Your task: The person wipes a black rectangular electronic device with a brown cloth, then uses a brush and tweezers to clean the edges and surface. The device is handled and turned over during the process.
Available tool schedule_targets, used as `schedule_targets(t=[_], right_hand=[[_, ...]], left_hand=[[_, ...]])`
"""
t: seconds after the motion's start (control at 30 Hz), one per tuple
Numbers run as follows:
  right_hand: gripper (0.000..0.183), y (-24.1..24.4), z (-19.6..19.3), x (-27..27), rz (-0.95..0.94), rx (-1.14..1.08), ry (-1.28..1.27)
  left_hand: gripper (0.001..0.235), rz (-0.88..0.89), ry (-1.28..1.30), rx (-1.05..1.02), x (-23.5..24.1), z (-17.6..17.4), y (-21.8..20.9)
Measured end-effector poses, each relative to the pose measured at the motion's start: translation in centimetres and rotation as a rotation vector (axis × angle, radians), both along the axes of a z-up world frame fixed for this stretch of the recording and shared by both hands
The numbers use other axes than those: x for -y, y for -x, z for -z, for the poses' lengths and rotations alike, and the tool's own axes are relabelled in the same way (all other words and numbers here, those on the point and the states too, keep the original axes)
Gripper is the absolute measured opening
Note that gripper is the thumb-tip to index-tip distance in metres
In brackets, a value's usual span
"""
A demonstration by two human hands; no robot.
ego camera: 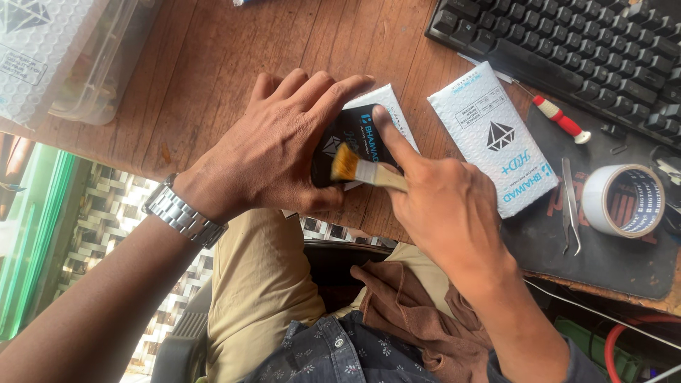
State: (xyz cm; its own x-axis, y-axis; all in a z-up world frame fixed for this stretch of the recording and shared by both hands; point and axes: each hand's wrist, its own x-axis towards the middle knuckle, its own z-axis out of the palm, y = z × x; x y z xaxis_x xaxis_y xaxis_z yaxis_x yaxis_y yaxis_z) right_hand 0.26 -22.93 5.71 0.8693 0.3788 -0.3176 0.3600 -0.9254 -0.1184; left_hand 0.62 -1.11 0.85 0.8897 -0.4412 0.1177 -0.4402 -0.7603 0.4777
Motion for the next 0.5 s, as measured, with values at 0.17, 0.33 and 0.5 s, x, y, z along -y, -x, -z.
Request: schedule_targets(t=[0.17,0.33,0.5], right_hand=[[0.077,2.3,-0.8,1.5,-0.049,0.040,-0.095],[0.080,4.1,-0.2,2.5,-0.048,0.059,-0.080],[0.082,4.0,0.4,2.6,-0.012,-0.003,-0.070]], left_hand=[[0.135,0.007,0.031,0.064,-0.1,0.4,0.2],[0.128,0.005,-0.019,0.069,-0.2,0.7,0.2],[0.124,0.025,0.010,0.067,-0.4,0.4,0.2]])
